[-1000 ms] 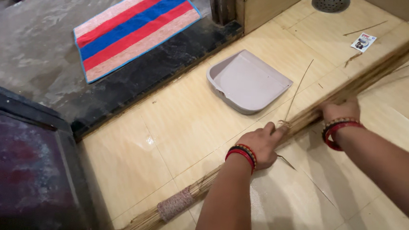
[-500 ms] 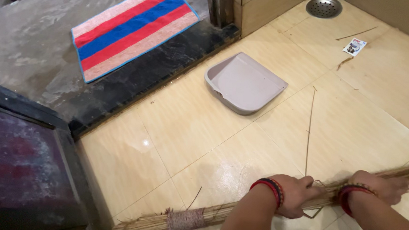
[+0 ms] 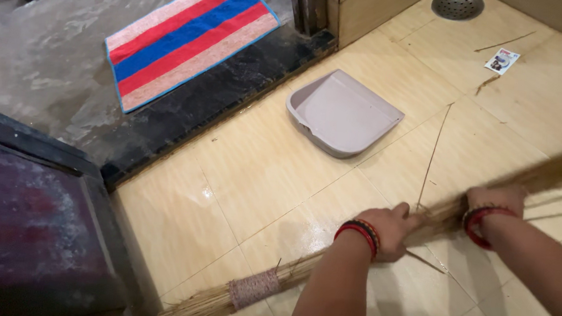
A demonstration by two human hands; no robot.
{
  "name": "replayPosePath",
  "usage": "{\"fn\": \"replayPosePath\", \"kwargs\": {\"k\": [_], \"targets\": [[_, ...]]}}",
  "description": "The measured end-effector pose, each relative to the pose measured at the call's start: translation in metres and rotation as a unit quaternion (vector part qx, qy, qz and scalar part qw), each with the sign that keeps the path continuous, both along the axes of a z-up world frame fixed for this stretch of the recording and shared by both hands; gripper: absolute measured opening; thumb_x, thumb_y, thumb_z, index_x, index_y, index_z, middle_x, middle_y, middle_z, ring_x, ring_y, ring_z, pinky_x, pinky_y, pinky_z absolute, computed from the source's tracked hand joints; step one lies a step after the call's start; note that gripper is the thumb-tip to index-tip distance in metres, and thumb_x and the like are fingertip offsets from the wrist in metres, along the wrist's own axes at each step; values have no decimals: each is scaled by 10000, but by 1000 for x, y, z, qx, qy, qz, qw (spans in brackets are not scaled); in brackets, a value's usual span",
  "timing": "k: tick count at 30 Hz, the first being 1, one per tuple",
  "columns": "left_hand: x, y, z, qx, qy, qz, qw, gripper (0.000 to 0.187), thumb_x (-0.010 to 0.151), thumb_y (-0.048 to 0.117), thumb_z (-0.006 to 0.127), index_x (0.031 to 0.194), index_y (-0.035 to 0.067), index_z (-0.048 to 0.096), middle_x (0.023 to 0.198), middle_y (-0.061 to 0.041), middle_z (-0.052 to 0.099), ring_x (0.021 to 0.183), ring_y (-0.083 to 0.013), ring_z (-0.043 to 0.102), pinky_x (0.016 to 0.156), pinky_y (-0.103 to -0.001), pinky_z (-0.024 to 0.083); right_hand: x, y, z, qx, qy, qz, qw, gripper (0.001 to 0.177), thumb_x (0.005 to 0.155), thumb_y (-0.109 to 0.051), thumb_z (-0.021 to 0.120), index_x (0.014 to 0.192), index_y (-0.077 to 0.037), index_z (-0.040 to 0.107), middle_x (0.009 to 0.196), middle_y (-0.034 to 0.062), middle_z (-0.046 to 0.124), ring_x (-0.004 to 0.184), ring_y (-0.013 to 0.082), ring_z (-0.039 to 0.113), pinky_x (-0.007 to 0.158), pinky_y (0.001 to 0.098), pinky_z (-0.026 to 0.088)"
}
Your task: The person gathers thin wooden sticks on a tiled floor and secures them into a bundle by wrapping a wire around one end.
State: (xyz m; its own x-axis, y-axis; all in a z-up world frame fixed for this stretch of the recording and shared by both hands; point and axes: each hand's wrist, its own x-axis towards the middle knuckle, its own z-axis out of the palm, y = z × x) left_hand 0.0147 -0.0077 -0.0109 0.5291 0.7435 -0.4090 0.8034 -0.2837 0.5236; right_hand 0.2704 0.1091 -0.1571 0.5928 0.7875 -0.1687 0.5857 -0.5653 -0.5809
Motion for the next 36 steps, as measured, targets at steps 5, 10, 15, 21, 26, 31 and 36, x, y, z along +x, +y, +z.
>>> {"fn": "replayPosePath", "kwargs": {"k": [5,10,15,21,26,31,36], "targets": [[-14,15,-7,74,36,75,994,668,894,63,532,1531,213,397,1423,-155,489,1253,-324,574,1047,-454,489,-5,65,16,-42,75,181,980,656,851,-251,831,1334,110,573,1285,310,643,1149,402,621,988,439,490],[-21,19,0,106,47,87,989,686,871,63,543,1524,193,377,1391,-149,496,1228,-307,580,1008,-438,511,-29,88,47,-63,167,137,974,692,837,-148,783,1407,146,523,1278,290,669,1167,387,684,990,441,547],[-25,15,10,129,13,79,988,700,838,57,534,1510,188,387,1351,-150,511,1198,-311,597,984,-443,520,-60,55,75,142,66,34,987,860,810,-63,753,1547,42,322,1470,289,484,1340,410,523,1136,412,433],[-11,3,11,104,-23,14,994,734,824,99,552,1530,179,368,1376,-187,496,1134,-361,637,968,-478,526,-40,10,82,136,-45,-74,987,806,917,-126,674,1613,-24,280,1601,258,352,1410,452,385,1152,505,330],[16,-10,10,63,-38,-43,996,745,820,128,582,1529,187,362,1454,-204,457,1145,-382,644,964,-485,531,-18,-42,59,55,-57,-179,981,774,904,-137,691,1577,-16,328,1561,256,396,1376,441,419,1130,500,352],[40,-18,3,21,-38,-83,996,793,789,103,633,1526,214,361,1494,-175,443,1145,-374,656,920,-469,568,-9,-83,60,-7,-44,-222,974,743,892,-149,708,1541,-7,375,1520,254,440,1342,429,454,1109,496,374],[41,-22,-5,-24,7,-91,996,854,773,90,658,1540,271,330,1505,-155,421,1151,-346,661,895,-451,591,-11,-97,65,-42,-24,-225,973,713,879,-161,725,1504,1,422,1479,252,484,1309,418,488,1087,491,397]]}}
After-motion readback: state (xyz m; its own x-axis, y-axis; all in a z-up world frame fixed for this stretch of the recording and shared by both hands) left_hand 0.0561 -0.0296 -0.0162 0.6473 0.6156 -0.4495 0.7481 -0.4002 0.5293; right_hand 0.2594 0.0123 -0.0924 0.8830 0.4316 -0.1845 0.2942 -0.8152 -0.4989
